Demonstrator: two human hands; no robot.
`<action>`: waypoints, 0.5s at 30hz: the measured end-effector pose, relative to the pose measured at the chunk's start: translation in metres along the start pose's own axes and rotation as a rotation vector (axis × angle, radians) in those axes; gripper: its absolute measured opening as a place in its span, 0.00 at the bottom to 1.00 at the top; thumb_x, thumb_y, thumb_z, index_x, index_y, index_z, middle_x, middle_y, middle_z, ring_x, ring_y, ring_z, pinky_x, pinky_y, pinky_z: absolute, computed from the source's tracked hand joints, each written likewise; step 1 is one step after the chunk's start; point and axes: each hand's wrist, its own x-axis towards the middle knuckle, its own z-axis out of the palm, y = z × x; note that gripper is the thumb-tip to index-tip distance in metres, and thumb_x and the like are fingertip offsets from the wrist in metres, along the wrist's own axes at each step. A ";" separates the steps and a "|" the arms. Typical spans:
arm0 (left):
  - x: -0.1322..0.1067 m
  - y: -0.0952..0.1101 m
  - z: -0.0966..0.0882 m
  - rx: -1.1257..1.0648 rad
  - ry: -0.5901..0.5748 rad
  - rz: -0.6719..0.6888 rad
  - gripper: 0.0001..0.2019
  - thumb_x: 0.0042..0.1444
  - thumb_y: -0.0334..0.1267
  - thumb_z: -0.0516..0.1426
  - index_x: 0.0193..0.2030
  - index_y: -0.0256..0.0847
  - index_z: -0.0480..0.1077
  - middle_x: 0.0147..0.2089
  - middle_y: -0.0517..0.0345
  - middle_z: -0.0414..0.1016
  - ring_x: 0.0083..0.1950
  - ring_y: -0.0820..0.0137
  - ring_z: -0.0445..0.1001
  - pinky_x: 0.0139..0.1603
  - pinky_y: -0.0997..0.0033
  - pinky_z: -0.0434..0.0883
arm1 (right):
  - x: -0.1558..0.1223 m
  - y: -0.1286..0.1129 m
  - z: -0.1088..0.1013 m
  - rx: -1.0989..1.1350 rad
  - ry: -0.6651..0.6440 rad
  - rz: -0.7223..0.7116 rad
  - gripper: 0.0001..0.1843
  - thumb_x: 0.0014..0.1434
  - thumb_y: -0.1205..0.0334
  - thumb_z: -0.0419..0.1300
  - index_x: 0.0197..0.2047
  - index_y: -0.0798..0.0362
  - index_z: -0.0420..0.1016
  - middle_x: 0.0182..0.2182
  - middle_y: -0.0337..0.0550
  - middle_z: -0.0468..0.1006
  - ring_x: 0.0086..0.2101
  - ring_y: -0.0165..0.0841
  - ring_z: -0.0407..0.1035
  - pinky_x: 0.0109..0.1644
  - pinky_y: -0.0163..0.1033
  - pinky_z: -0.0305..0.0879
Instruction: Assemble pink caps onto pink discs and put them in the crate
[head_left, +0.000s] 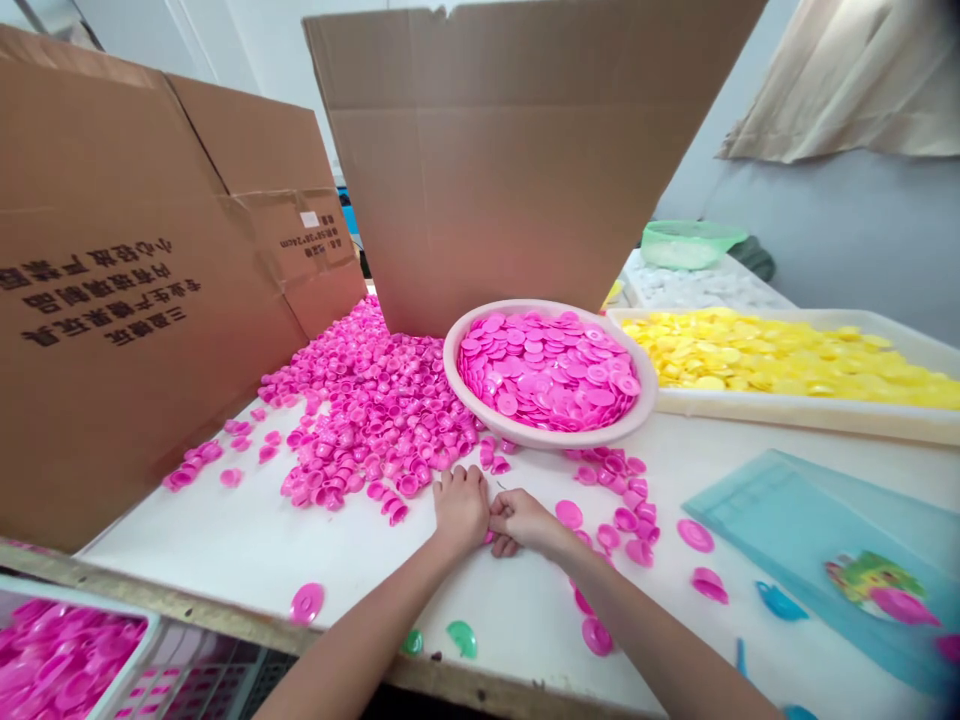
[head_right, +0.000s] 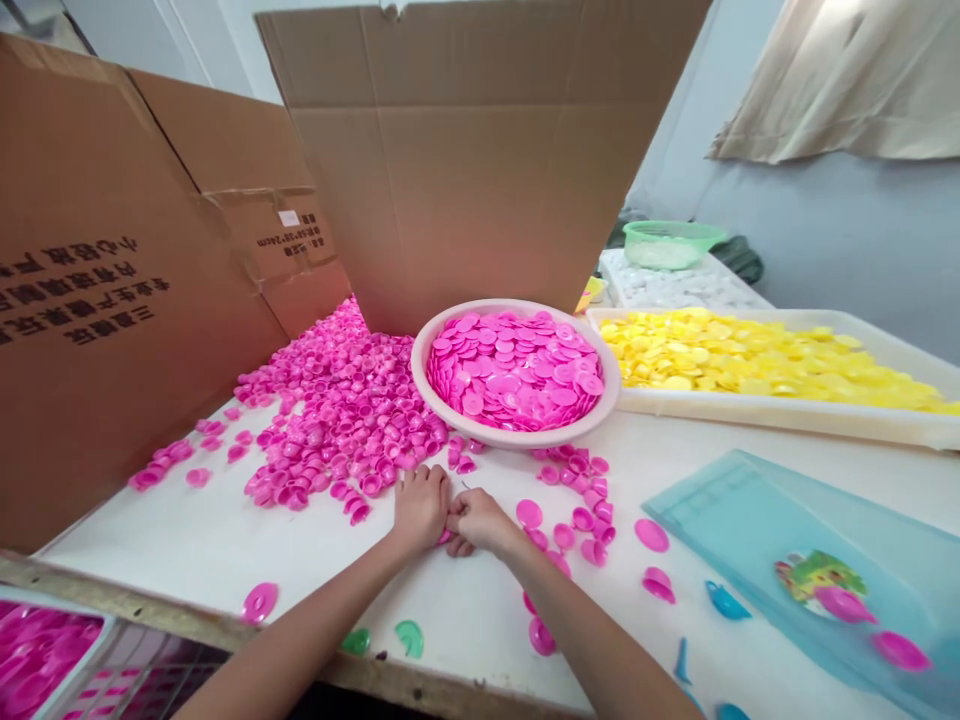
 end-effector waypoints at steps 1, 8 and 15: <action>0.000 0.000 0.000 0.004 0.000 0.005 0.17 0.58 0.42 0.37 0.38 0.40 0.63 0.39 0.51 0.65 0.43 0.63 0.61 0.42 0.62 0.55 | 0.000 -0.001 0.000 -0.013 0.004 0.021 0.04 0.53 0.71 0.52 0.27 0.57 0.59 0.12 0.37 0.69 0.17 0.29 0.69 0.17 0.27 0.63; 0.002 0.002 -0.007 -0.010 -0.004 0.006 0.16 0.58 0.41 0.38 0.38 0.39 0.63 0.37 0.51 0.67 0.42 0.64 0.63 0.42 0.63 0.56 | 0.002 0.004 0.000 -0.025 -0.005 0.021 0.06 0.55 0.72 0.49 0.26 0.57 0.59 0.12 0.37 0.69 0.18 0.28 0.69 0.18 0.28 0.64; -0.025 -0.014 -0.048 -0.195 -0.184 0.081 0.18 0.58 0.43 0.39 0.33 0.40 0.66 0.29 0.52 0.70 0.31 0.68 0.69 0.30 0.71 0.59 | -0.013 0.008 0.015 -0.218 0.039 -0.345 0.05 0.52 0.63 0.53 0.29 0.56 0.64 0.18 0.38 0.71 0.20 0.28 0.68 0.21 0.29 0.62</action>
